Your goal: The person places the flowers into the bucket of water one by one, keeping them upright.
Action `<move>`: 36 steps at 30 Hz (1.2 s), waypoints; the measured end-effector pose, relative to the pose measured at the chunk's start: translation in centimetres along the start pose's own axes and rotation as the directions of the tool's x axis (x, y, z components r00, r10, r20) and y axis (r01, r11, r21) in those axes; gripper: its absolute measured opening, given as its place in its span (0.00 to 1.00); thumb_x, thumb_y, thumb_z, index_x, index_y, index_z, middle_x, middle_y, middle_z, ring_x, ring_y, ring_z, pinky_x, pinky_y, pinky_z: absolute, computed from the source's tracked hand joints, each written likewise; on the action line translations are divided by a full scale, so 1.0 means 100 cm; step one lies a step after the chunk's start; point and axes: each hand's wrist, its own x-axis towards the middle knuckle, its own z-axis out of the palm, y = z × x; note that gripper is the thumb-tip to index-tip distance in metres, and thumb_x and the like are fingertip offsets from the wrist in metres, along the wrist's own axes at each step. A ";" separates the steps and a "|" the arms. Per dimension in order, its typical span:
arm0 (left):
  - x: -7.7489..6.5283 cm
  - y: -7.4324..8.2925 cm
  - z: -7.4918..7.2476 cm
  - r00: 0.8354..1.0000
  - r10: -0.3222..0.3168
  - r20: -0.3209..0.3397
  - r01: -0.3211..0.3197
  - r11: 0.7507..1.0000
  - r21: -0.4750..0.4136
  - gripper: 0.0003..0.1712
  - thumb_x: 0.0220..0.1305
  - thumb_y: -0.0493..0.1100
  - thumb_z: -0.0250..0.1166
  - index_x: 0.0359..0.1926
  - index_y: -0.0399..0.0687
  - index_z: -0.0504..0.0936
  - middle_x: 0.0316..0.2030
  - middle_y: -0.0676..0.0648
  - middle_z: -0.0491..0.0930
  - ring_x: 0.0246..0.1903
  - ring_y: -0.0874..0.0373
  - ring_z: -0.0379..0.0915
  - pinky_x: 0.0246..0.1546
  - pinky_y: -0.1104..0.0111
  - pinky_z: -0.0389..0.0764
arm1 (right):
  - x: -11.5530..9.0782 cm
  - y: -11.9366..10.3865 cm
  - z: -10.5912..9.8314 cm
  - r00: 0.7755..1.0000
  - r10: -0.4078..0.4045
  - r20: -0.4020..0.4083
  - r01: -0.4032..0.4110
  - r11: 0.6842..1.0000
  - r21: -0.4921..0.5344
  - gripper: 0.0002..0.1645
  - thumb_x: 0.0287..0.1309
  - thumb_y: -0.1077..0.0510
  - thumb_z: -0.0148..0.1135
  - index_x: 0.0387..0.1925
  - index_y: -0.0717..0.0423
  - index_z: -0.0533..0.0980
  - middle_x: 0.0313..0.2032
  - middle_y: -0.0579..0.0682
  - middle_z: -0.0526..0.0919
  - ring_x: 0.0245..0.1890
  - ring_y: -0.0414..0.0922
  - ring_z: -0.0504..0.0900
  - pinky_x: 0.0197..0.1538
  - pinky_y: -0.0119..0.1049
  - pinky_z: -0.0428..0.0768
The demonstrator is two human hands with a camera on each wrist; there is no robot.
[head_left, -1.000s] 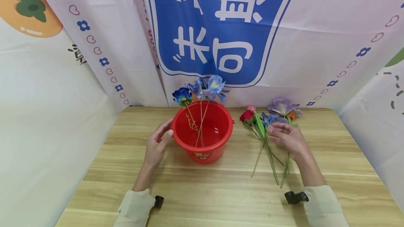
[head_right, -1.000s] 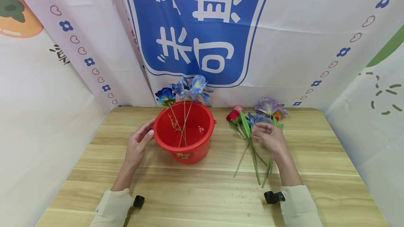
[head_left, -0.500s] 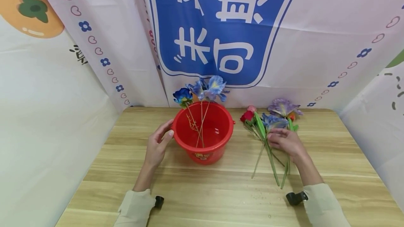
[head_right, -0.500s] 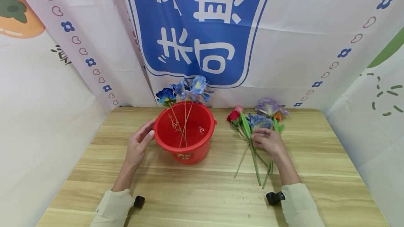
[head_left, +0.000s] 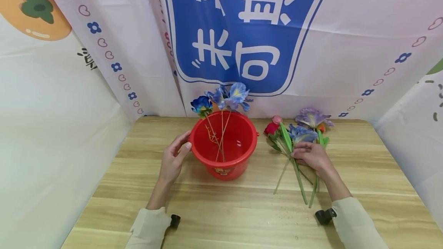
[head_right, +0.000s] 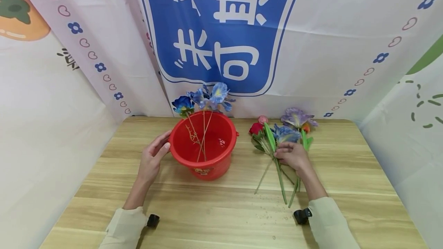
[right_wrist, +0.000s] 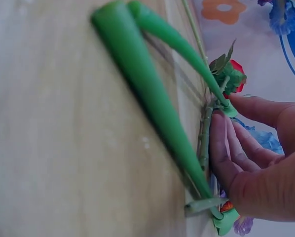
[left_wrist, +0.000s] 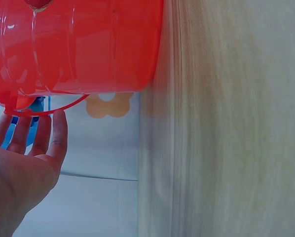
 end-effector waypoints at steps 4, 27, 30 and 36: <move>0.000 0.000 0.000 1.000 0.007 0.002 -0.007 1.000 -0.005 0.26 0.81 0.40 0.60 0.75 0.41 0.75 0.70 0.37 0.77 0.64 0.63 0.79 0.59 0.74 0.86 | 0.002 0.001 0.000 1.000 -0.005 -0.008 0.005 0.999 -0.038 0.32 0.72 0.65 0.65 0.71 0.76 0.67 0.45 0.50 0.92 0.39 0.32 0.89 0.46 0.32 0.91; 0.001 -0.003 0.000 0.999 0.030 0.014 -0.030 1.000 -0.003 0.26 0.82 0.38 0.59 0.75 0.37 0.73 0.70 0.32 0.76 0.63 0.66 0.79 0.58 0.76 0.85 | -0.011 -0.012 -0.012 0.998 -0.059 -0.019 0.056 0.989 -0.134 0.31 0.73 0.61 0.64 0.70 0.72 0.70 0.49 0.55 0.91 0.43 0.39 0.90 0.48 0.34 0.91; 0.001 -0.003 0.000 0.999 0.034 0.012 -0.034 0.999 -0.011 0.26 0.81 0.38 0.59 0.75 0.37 0.73 0.70 0.31 0.76 0.63 0.66 0.79 0.58 0.75 0.85 | -0.015 -0.017 -0.016 0.995 -0.091 -0.032 0.086 0.988 -0.126 0.31 0.72 0.61 0.65 0.71 0.71 0.71 0.49 0.50 0.90 0.42 0.37 0.89 0.47 0.34 0.91; 0.000 -0.002 0.001 1.000 0.028 -0.001 -0.028 1.000 -0.013 0.26 0.80 0.37 0.60 0.74 0.38 0.74 0.71 0.35 0.76 0.64 0.65 0.78 0.58 0.75 0.86 | -0.025 -0.028 -0.020 0.992 -0.122 -0.039 0.119 0.991 -0.061 0.32 0.74 0.62 0.64 0.72 0.71 0.68 0.46 0.43 0.87 0.42 0.33 0.88 0.53 0.33 0.91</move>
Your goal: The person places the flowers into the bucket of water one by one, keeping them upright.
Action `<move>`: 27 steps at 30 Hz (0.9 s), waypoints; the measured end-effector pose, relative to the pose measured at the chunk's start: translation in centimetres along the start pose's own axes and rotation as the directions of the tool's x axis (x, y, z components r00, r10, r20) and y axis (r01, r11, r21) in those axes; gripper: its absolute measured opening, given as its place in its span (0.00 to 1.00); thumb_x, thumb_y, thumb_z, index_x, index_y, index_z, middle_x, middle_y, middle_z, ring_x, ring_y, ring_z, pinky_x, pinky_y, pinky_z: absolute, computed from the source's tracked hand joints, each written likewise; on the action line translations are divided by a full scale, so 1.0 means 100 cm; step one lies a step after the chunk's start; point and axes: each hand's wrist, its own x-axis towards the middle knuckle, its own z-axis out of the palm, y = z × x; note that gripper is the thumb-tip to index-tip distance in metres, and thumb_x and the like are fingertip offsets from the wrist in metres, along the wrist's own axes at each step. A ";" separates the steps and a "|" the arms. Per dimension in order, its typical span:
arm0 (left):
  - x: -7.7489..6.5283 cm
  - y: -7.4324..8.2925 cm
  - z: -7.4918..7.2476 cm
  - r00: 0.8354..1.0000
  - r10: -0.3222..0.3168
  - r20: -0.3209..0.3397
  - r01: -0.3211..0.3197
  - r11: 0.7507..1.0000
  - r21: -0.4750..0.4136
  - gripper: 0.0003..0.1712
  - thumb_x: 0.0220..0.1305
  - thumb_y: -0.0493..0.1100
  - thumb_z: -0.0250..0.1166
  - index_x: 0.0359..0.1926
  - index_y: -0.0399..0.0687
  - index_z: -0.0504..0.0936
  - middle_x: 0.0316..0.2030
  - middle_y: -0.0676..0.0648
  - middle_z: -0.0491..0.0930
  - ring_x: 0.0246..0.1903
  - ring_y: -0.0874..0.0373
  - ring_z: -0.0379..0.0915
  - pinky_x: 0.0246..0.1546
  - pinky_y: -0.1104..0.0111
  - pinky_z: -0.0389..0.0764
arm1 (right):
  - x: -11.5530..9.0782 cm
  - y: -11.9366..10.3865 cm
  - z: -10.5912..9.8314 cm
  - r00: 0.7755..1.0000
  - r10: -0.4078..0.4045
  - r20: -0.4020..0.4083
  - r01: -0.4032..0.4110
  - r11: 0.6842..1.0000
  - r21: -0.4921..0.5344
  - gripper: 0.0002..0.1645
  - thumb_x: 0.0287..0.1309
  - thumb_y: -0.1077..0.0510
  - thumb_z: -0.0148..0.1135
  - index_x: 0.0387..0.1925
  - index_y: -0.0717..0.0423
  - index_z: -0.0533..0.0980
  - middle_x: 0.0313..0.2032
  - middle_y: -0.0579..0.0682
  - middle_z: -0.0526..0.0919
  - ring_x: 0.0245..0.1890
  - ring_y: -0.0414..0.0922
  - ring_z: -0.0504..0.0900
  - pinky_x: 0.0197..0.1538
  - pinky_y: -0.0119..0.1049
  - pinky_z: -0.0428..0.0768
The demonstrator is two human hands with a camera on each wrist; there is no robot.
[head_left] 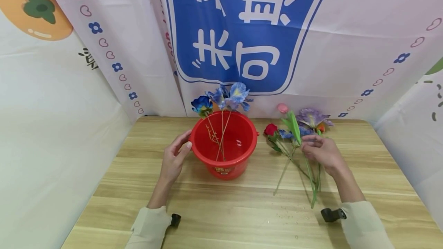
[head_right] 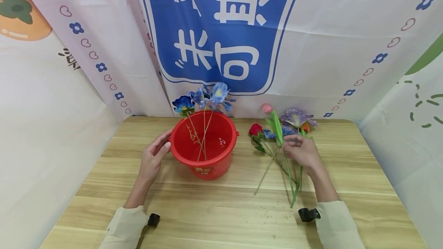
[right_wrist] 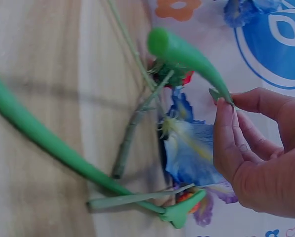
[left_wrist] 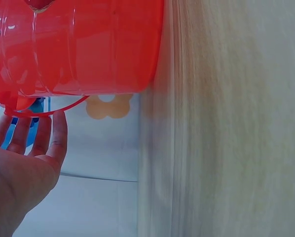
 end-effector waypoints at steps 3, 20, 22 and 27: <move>0.000 0.001 0.000 1.000 -0.003 -0.001 0.003 1.000 0.002 0.26 0.80 0.37 0.61 0.74 0.38 0.75 0.71 0.36 0.76 0.64 0.65 0.78 0.59 0.75 0.86 | -0.004 -0.005 -0.002 1.000 -0.013 -0.003 0.013 1.000 0.013 0.32 0.74 0.63 0.63 0.73 0.71 0.67 0.47 0.44 0.86 0.42 0.32 0.87 0.54 0.33 0.90; 0.001 0.003 0.001 0.999 0.018 -0.031 -0.017 0.999 0.031 0.25 0.79 0.36 0.61 0.73 0.37 0.76 0.67 0.36 0.78 0.64 0.65 0.77 0.59 0.76 0.85 | -0.025 -0.020 -0.005 0.994 -0.102 -0.042 0.105 0.992 0.071 0.32 0.73 0.62 0.66 0.72 0.70 0.68 0.50 0.42 0.84 0.47 0.36 0.88 0.53 0.30 0.90; 0.001 0.004 0.002 0.999 0.017 -0.034 -0.016 0.999 0.031 0.25 0.78 0.36 0.61 0.73 0.37 0.76 0.67 0.36 0.78 0.64 0.65 0.77 0.59 0.76 0.84 | -0.027 -0.022 -0.005 0.992 -0.118 -0.050 0.122 0.989 0.081 0.31 0.72 0.62 0.68 0.70 0.69 0.69 0.48 0.39 0.85 0.47 0.36 0.88 0.52 0.29 0.90; 0.000 0.005 0.002 0.999 0.019 -0.032 -0.018 0.999 0.033 0.26 0.78 0.35 0.62 0.73 0.36 0.76 0.69 0.35 0.77 0.64 0.65 0.77 0.59 0.77 0.84 | -0.031 -0.026 -0.004 0.990 -0.133 -0.051 0.138 0.984 0.111 0.29 0.72 0.62 0.68 0.69 0.67 0.71 0.48 0.37 0.85 0.47 0.35 0.88 0.52 0.29 0.90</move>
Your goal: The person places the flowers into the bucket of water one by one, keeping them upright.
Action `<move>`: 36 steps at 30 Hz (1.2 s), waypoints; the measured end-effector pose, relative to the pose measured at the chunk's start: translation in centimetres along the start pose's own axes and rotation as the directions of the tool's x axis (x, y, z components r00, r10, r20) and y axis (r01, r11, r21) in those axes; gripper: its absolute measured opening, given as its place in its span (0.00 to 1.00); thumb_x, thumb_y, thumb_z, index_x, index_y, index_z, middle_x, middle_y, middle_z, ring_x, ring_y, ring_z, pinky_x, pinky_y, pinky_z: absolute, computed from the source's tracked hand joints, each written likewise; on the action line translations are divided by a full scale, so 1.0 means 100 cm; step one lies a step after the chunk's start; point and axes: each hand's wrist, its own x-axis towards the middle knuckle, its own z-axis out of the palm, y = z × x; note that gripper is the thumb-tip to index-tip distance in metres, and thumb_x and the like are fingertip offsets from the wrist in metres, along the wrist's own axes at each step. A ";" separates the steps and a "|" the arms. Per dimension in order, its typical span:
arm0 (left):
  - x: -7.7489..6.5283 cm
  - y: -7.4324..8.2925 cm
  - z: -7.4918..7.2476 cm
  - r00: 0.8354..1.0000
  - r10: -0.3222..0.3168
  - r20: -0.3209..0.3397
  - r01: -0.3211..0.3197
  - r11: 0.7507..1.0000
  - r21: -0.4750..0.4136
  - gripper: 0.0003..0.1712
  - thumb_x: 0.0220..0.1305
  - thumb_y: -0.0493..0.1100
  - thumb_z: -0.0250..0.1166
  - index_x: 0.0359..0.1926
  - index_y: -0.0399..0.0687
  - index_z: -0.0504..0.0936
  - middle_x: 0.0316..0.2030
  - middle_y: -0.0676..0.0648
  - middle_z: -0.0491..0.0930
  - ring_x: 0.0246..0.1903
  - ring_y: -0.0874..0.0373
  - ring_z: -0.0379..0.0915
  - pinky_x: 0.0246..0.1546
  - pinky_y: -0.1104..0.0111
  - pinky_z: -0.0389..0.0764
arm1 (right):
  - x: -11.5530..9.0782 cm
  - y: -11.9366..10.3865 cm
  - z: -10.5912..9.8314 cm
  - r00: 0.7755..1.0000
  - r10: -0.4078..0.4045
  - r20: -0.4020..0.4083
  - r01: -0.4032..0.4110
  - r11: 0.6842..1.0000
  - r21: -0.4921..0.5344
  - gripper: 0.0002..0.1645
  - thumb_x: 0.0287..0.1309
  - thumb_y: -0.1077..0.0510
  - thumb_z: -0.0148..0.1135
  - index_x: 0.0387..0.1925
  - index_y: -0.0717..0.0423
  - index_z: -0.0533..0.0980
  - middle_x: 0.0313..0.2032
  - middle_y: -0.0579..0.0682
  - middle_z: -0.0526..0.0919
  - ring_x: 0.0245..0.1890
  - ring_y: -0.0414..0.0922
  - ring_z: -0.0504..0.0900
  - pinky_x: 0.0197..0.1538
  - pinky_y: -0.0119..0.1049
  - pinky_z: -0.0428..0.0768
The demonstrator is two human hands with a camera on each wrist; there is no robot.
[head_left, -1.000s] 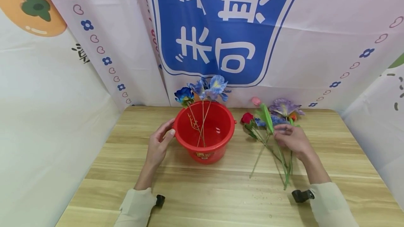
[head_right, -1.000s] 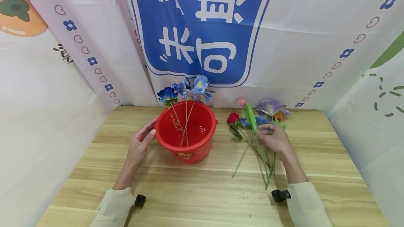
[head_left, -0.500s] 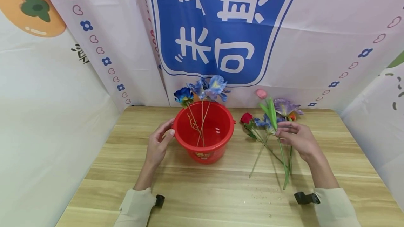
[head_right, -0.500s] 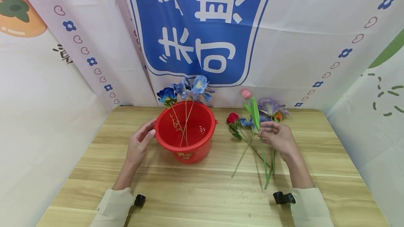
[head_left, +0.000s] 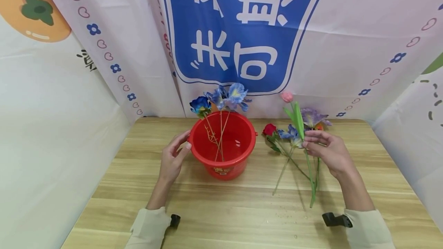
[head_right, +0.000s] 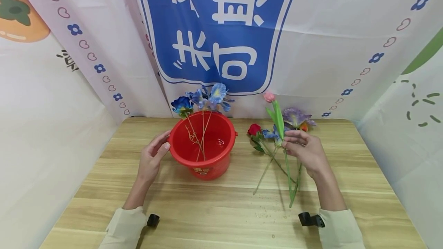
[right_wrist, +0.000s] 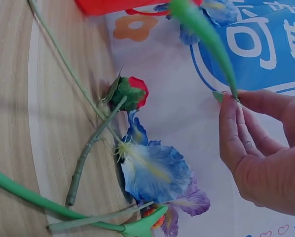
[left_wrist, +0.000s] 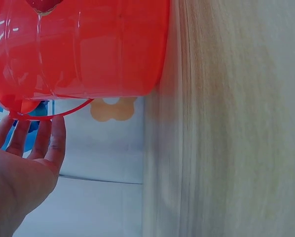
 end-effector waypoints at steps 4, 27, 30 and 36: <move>-0.001 0.000 0.000 1.000 0.006 0.000 -0.006 1.000 -0.004 0.26 0.77 0.34 0.62 0.73 0.36 0.76 0.69 0.35 0.77 0.64 0.65 0.77 0.59 0.77 0.84 | -0.004 -0.003 0.003 1.000 -0.003 -0.005 0.004 0.997 0.077 0.25 0.70 0.64 0.70 0.65 0.62 0.75 0.47 0.39 0.86 0.45 0.36 0.89 0.51 0.30 0.90; -0.001 -0.003 -0.001 1.000 0.001 0.006 -0.001 1.000 0.002 0.26 0.77 0.35 0.63 0.73 0.39 0.76 0.70 0.37 0.76 0.64 0.63 0.77 0.59 0.76 0.85 | 0.001 -0.046 0.032 0.985 -0.128 -0.113 0.154 0.952 0.263 0.22 0.66 0.64 0.74 0.59 0.56 0.80 0.45 0.43 0.87 0.44 0.39 0.90 0.50 0.31 0.91; -0.001 -0.003 -0.001 1.000 0.002 0.006 -0.002 1.000 0.003 0.26 0.77 0.35 0.63 0.73 0.39 0.76 0.70 0.37 0.76 0.64 0.63 0.77 0.59 0.76 0.85 | 0.004 -0.052 0.038 0.983 -0.141 -0.119 0.170 0.944 0.283 0.23 0.65 0.65 0.74 0.60 0.56 0.80 0.44 0.44 0.87 0.43 0.38 0.91 0.50 0.31 0.91; -0.001 -0.003 -0.001 1.000 -0.001 0.006 0.001 1.000 0.006 0.26 0.77 0.36 0.63 0.73 0.40 0.77 0.70 0.38 0.77 0.64 0.62 0.77 0.59 0.76 0.85 | 0.011 -0.064 0.050 0.978 -0.169 -0.124 0.201 0.926 0.320 0.22 0.64 0.68 0.73 0.59 0.58 0.81 0.43 0.45 0.87 0.42 0.39 0.92 0.49 0.33 0.91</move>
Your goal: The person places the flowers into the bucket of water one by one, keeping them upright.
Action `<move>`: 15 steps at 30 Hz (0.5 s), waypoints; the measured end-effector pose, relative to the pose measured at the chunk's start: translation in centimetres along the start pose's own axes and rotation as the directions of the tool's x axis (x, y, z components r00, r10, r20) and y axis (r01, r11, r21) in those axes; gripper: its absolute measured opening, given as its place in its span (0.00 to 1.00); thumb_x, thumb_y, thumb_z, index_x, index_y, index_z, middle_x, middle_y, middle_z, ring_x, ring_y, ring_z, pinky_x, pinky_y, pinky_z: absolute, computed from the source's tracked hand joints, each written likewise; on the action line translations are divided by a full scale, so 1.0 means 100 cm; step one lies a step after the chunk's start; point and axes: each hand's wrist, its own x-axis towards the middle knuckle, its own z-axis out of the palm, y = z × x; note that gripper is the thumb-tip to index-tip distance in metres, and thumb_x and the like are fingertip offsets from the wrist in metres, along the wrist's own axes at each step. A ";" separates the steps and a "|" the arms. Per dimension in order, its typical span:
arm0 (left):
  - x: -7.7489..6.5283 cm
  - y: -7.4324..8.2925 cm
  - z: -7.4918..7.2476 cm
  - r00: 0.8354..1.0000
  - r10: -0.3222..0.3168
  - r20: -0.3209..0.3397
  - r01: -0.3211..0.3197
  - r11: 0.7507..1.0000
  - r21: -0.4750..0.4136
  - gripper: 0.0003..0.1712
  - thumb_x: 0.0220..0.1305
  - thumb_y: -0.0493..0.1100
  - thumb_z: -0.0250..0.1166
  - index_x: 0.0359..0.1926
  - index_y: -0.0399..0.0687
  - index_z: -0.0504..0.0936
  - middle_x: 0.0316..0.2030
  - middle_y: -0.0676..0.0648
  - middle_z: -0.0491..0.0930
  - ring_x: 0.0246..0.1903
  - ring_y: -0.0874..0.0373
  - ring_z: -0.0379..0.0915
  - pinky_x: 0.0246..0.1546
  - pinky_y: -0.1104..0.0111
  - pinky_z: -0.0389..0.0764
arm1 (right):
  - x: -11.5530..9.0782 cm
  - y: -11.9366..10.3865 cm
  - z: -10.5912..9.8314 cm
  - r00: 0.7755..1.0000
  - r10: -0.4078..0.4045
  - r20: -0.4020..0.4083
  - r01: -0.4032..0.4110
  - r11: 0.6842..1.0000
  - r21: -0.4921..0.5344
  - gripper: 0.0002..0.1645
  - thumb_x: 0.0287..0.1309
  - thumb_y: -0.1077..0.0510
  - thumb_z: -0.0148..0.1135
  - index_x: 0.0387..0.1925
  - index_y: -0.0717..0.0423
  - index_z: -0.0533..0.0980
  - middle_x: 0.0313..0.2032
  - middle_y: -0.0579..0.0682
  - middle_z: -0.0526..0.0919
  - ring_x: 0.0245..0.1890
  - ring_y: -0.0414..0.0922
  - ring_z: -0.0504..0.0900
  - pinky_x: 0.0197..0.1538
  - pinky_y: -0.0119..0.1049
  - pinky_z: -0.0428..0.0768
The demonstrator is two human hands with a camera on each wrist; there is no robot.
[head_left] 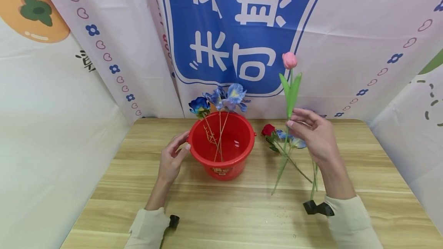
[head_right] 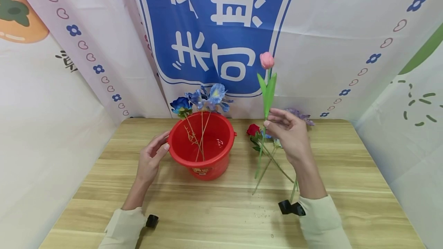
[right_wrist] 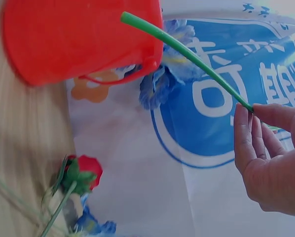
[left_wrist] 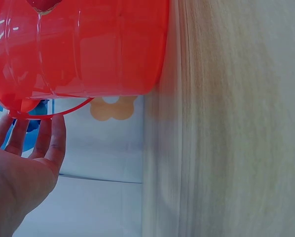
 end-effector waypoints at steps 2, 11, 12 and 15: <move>0.000 0.000 0.000 1.000 -0.002 0.000 0.002 1.000 0.000 0.26 0.78 0.36 0.63 0.73 0.40 0.77 0.70 0.38 0.77 0.64 0.62 0.77 0.59 0.76 0.85 | 0.002 -0.002 0.006 1.000 -0.004 0.003 0.004 1.000 -0.001 0.23 0.64 0.69 0.73 0.60 0.58 0.80 0.43 0.45 0.87 0.42 0.38 0.92 0.49 0.32 0.91; 0.000 -0.001 -0.001 1.000 0.004 0.000 -0.004 1.000 0.006 0.26 0.78 0.35 0.62 0.73 0.39 0.76 0.71 0.35 0.76 0.64 0.64 0.77 0.59 0.77 0.84 | 0.014 -0.010 0.029 1.000 -0.007 0.001 0.007 1.000 0.012 0.27 0.65 0.71 0.71 0.65 0.64 0.78 0.43 0.46 0.87 0.41 0.38 0.92 0.50 0.34 0.92; 0.000 -0.001 -0.001 1.000 0.003 -0.001 -0.003 1.000 0.003 0.25 0.78 0.36 0.62 0.73 0.40 0.77 0.71 0.36 0.76 0.64 0.63 0.77 0.59 0.76 0.84 | 0.015 -0.010 0.031 1.000 -0.007 0.000 0.007 1.000 0.017 0.27 0.65 0.71 0.71 0.65 0.64 0.78 0.43 0.46 0.87 0.41 0.38 0.92 0.50 0.35 0.92; 0.000 -0.001 -0.001 1.000 0.006 -0.002 -0.006 1.000 -0.005 0.26 0.78 0.35 0.62 0.73 0.40 0.77 0.70 0.37 0.77 0.64 0.63 0.77 0.59 0.75 0.85 | 0.019 -0.013 0.037 1.000 -0.006 -0.003 0.006 1.000 0.030 0.28 0.64 0.71 0.71 0.65 0.64 0.78 0.44 0.47 0.87 0.41 0.38 0.92 0.51 0.36 0.92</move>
